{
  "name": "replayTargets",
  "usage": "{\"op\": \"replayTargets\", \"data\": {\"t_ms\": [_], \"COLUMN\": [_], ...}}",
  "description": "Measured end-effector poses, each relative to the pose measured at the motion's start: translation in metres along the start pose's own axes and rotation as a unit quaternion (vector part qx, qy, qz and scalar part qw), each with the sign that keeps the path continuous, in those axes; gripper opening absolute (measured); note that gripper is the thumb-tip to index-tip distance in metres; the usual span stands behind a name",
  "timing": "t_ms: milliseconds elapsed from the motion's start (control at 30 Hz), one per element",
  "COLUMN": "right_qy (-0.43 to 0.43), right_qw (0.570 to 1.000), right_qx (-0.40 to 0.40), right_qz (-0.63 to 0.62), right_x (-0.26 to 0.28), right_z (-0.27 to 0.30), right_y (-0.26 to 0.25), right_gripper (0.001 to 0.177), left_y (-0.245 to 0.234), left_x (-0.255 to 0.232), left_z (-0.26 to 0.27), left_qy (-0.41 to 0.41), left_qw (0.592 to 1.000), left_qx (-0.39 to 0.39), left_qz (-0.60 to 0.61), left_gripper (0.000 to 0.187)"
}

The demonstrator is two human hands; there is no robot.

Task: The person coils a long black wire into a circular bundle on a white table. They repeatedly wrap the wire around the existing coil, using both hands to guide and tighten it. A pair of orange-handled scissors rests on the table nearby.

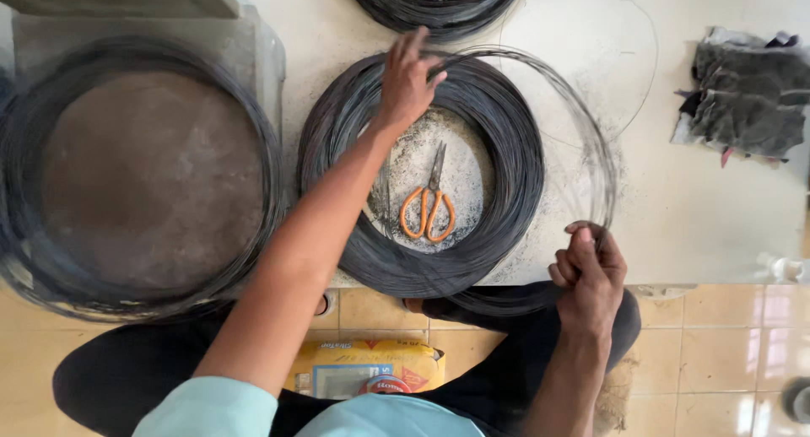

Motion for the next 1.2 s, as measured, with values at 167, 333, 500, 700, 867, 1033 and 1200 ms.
{"op": "replayTargets", "data": {"t_ms": [167, 333, 500, 700, 867, 1033, 1200], "right_qy": [0.049, 0.088, 0.061, 0.051, -0.002, 0.055, 0.140], "right_qw": [0.995, 0.987, 0.990, 0.994, 0.998, 0.998, 0.955], "right_qx": [-0.075, -0.068, -0.043, -0.084, -0.047, 0.030, 0.261], "right_qz": [-0.051, -0.119, -0.118, -0.048, 0.047, 0.015, 0.003], "right_x": [-0.014, -0.032, -0.030, -0.034, -0.040, -0.062, -0.031], "right_z": [-0.036, -0.059, -0.063, -0.063, -0.067, -0.117, -0.180], "right_y": [-0.015, -0.037, -0.027, -0.022, -0.015, -0.038, -0.032], "right_gripper": [0.013, 0.012, 0.016, 0.020, 0.021, 0.025, 0.107], "left_y": [-0.002, -0.029, -0.019, -0.011, -0.011, -0.019, -0.032], "left_x": [0.013, 0.007, 0.021, 0.025, 0.020, 0.012, -0.002], "left_z": [-0.001, -0.007, -0.020, -0.025, -0.020, -0.013, 0.000], "left_qy": [0.083, 0.061, 0.063, 0.076, 0.018, -0.008, -0.074], "left_qw": [0.996, 0.982, 0.965, 0.965, 0.968, 0.975, 0.974], "left_qx": [0.031, 0.154, 0.241, 0.225, 0.237, 0.195, 0.160], "left_qz": [0.028, 0.087, 0.087, 0.111, 0.086, 0.105, 0.140], "left_gripper": [0.022, 0.029, 0.034, 0.036, 0.030, 0.027, 0.033]}}
Point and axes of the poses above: each hand's wrist, its own z-axis away from the middle knuckle, its own y-axis out of the palm, x = y × z, the point moved 3 cm from there along -z, towards the middle knuckle, and after that the axes turned 3 degrees about y, right-handed, at the moved point
